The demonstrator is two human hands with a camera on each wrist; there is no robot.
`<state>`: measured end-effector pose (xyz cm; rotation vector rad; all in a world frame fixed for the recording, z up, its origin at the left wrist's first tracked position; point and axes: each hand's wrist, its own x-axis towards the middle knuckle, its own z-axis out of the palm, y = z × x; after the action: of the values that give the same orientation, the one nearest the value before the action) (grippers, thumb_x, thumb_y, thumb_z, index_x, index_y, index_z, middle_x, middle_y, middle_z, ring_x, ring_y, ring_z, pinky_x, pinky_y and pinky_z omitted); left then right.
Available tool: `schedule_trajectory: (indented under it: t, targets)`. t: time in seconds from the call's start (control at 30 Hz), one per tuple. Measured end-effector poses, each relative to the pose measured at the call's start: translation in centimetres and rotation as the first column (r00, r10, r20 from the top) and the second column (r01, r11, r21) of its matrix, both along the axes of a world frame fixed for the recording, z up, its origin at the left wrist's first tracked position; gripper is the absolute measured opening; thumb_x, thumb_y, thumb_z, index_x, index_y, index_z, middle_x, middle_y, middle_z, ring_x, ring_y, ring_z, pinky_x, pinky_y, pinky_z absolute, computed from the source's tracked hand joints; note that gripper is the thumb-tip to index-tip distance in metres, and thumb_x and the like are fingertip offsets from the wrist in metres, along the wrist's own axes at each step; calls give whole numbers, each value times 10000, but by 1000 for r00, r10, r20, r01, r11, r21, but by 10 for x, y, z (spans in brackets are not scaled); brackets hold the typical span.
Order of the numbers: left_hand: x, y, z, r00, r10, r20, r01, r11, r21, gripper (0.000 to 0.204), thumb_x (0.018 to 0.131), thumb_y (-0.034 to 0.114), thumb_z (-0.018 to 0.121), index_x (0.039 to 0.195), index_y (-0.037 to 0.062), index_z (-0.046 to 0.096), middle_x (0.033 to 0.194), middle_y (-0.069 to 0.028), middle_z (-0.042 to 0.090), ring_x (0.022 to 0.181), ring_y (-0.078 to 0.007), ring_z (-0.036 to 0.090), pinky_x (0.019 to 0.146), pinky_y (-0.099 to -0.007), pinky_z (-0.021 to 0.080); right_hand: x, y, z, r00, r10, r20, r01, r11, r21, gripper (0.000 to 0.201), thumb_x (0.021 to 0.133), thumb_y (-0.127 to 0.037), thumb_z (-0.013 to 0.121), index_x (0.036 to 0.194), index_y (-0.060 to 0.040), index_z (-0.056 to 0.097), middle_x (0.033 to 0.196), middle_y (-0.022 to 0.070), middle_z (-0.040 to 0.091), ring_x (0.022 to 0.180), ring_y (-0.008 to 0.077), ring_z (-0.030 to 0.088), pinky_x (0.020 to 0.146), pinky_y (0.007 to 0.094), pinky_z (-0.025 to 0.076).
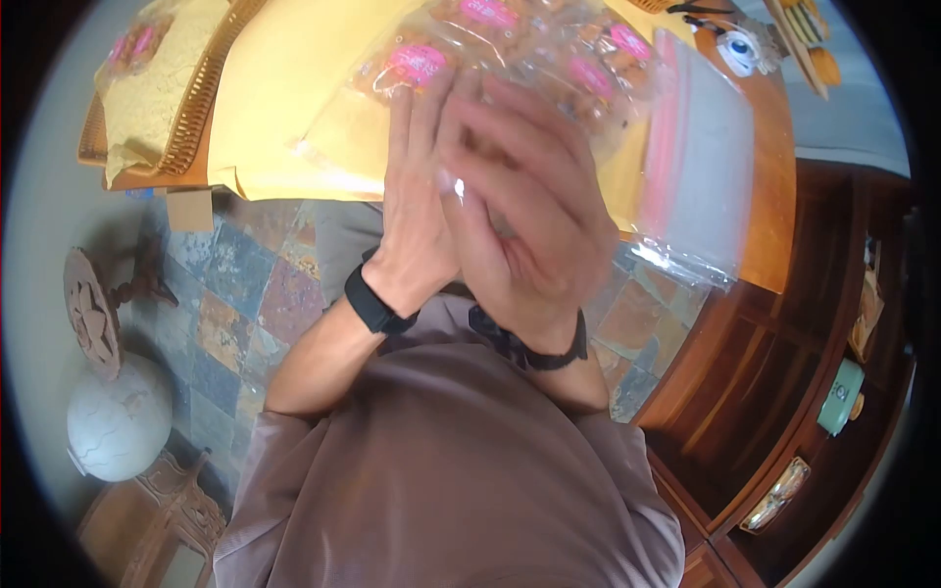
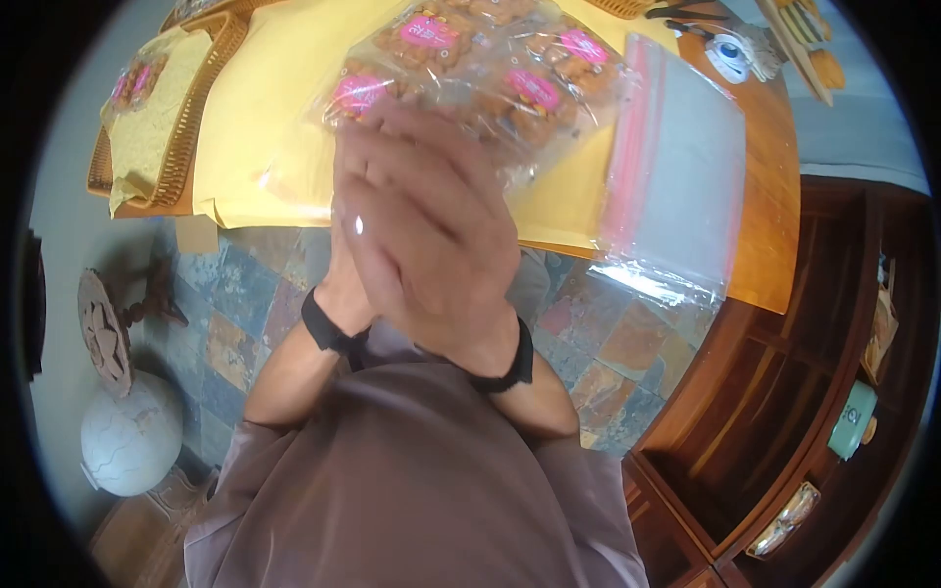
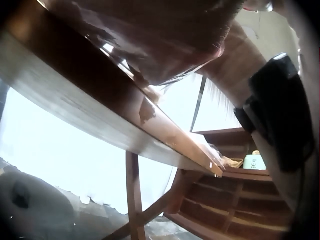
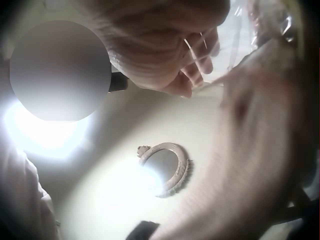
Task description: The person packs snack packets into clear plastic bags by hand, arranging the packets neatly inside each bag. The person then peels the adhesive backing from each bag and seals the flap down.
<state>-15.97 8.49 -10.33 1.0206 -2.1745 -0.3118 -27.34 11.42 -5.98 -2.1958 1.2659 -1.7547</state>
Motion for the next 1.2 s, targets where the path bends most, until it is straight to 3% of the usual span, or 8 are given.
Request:
schedule_trajectory:
  t: [0.27, 0.47, 0.5, 0.63, 0.7, 0.77, 0.93, 1.2]
  targets:
    - [16, -4, 10, 1000, -25, 15, 26, 999, -27, 605, 865, 207, 664, 1389, -64, 533, 1519, -283, 431, 1486, -476, 291, 1222, -600, 240, 4, 32, 0, 995, -98, 18, 97, 993, 71, 251, 707, 14, 782, 943, 31, 699, 1159, 192, 697, 1143, 412, 654, 973, 499, 539]
    - [43, 21, -54, 869, -469, 158, 386, 842, 377, 295, 859, 148, 594, 1103, 3, 675, 1153, -207, 651, 1126, -357, 606, 996, -521, 473, 36, 70, -6, 952, 307, 7, -303, 936, 177, 359, 812, -146, 796, 1083, 52, 669, 1230, 237, 663, 1186, 405, 638, 1045, 511, 512]
    - [-7, -44, -82, 836, -503, 218, 422, 845, 328, 261, 869, 151, 580, 1072, 21, 680, 1112, -189, 659, 1090, -345, 611, 966, -503, 482, 64, 60, -11, 879, 475, 46, -474, 856, 208, 367, 849, -212, 773, 1079, 54, 668, 1234, 244, 657, 1202, 391, 629, 1058, 518, 495]
    - [80, 4, -176, 685, -551, 476, 520, 828, 209, 191, 907, 162, 526, 944, 93, 700, 951, -115, 693, 948, -298, 633, 846, -430, 516, 151, 44, -36, 596, 783, 179, -788, 526, 320, 436, 944, -356, 685, 1100, 51, 664, 1201, 232, 654, 1225, 361, 591, 1104, 529, 426]
    - [89, -18, -227, 707, -261, 658, -25, 920, 392, 228, 902, 210, 548, 893, 97, 746, 987, -92, 693, 1022, -278, 610, 861, -402, 493, 168, 48, -41, 489, 836, 250, -840, 373, 394, 501, 953, -403, 671, 1160, 53, 641, 1182, 224, 645, 1215, 372, 566, 1124, 532, 379]
    - [124, -29, -239, 676, -234, 699, 17, 953, 303, 240, 891, 247, 561, 878, 90, 742, 1002, -98, 676, 1044, -275, 598, 890, -419, 485, 157, 34, -22, 332, 931, 150, -787, 186, 588, 596, 1004, -473, 592, 1258, 66, 611, 1291, 242, 605, 1247, 370, 562, 1125, 509, 394]
    - [127, -15, -244, 724, -101, 683, -57, 977, 205, 310, 906, 335, 594, 883, 78, 765, 1061, -103, 679, 1076, -271, 583, 927, -429, 455, 148, 72, -2, 360, 907, 220, -894, 267, 361, 586, 953, -383, 672, 1233, 126, 598, 1273, 257, 592, 1164, 400, 582, 1007, 497, 465]
    - [115, -23, -232, 713, -204, 671, -55, 938, 343, 408, 923, 410, 596, 940, 44, 776, 1154, -140, 677, 1171, -286, 575, 993, -443, 442, 138, 35, -30, 577, 817, 25, -688, 469, 554, 507, 919, -492, 683, 1034, -11, 569, 1040, 149, 517, 967, 322, 501, 849, 430, 412]
